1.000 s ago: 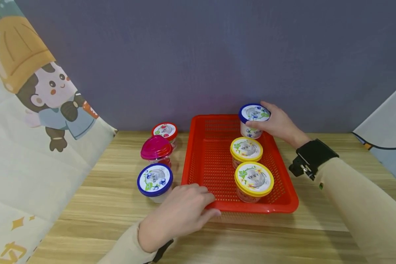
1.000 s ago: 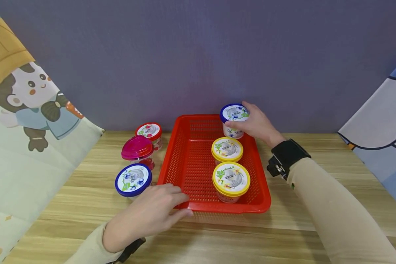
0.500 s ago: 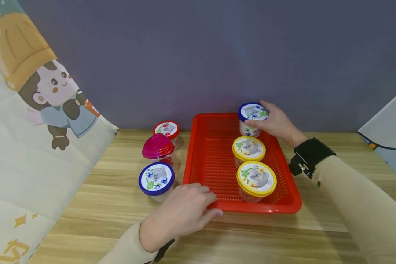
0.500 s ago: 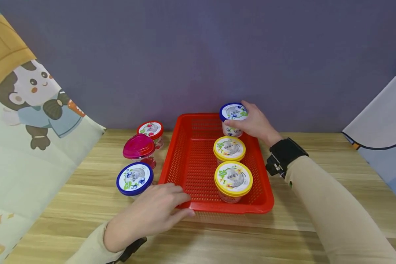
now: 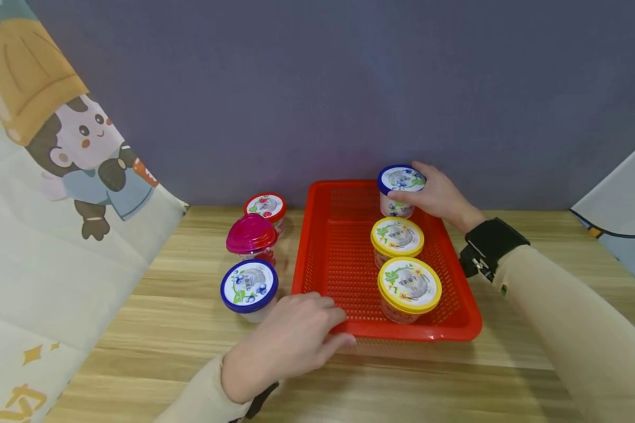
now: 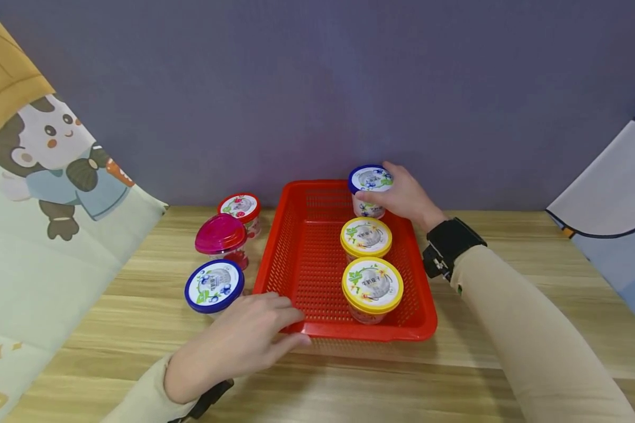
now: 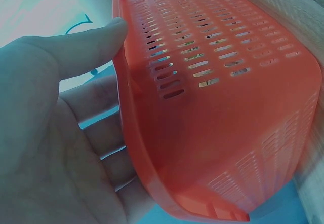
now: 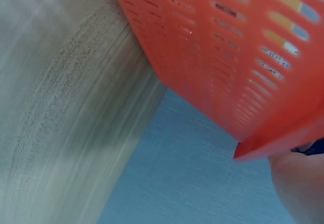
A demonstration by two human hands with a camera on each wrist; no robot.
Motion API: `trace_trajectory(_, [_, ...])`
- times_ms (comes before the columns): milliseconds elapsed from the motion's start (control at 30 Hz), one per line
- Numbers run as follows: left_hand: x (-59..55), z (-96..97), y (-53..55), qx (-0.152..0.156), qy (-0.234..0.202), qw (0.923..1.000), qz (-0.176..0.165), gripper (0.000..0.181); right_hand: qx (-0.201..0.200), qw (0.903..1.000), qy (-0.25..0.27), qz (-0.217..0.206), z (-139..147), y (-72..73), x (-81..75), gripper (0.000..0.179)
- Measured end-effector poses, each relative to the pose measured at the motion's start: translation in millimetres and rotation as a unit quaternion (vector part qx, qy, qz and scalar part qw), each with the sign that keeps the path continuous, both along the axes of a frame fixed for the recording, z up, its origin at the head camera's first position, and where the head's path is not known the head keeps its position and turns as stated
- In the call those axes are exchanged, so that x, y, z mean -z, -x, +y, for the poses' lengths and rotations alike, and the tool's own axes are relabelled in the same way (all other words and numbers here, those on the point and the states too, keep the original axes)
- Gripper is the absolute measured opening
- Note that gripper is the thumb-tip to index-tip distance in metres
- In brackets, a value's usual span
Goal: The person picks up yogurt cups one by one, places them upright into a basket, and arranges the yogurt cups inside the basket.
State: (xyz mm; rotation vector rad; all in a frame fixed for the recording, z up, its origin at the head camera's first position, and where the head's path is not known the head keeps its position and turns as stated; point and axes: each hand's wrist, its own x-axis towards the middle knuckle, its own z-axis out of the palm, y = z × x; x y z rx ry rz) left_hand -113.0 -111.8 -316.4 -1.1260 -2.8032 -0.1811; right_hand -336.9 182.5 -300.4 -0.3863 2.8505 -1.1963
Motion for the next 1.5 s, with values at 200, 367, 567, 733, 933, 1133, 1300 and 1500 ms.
trace_trajectory(200, [0.1,3.0,2.9,0.005,0.001,0.9999,0.010,0.025,-0.003,1.0000,0.007,-0.005,3,5.1,-0.1,0.112])
trace_trajectory(367, [0.0,6.1,5.0,0.008,-0.002,0.9999,0.015,0.025,-0.006,0.9999,0.010,-0.008,5,8.2,-0.3,0.112])
trace_trajectory(567, [-1.7,9.1,6.2,0.004,-0.003,0.9999,0.011,0.025,-0.013,0.9998,0.016,-0.004,6,12.7,0.8,0.113])
trace_trajectory(733, [-2.8,10.9,7.8,0.002,-0.005,0.9999,0.011,0.024,-0.019,0.9997,0.017,-0.003,8,17.4,2.8,0.112])
trace_trajectory(933, [-3.1,13.1,10.0,-0.003,-0.005,1.0000,0.005,0.024,-0.034,0.9989,0.024,-0.021,11,21.6,3.9,0.111])
trace_trajectory(1133, [-2.4,14.9,12.5,-0.008,-0.007,0.9999,-0.006,0.025,-0.045,0.9972,0.054,-0.027,15,21.6,1.6,0.107])
trace_trajectory(1300, [-2.4,16.6,14.2,-0.010,-0.008,0.9999,-0.005,0.026,-0.048,0.9965,0.062,-0.029,22,21.8,-0.8,0.103])
trace_trajectory(1500, [-2.9,17.7,16.2,-0.018,-0.006,0.9998,-0.006,0.026,-0.060,0.9958,0.059,-0.035,30,20.6,-2.9,0.101])
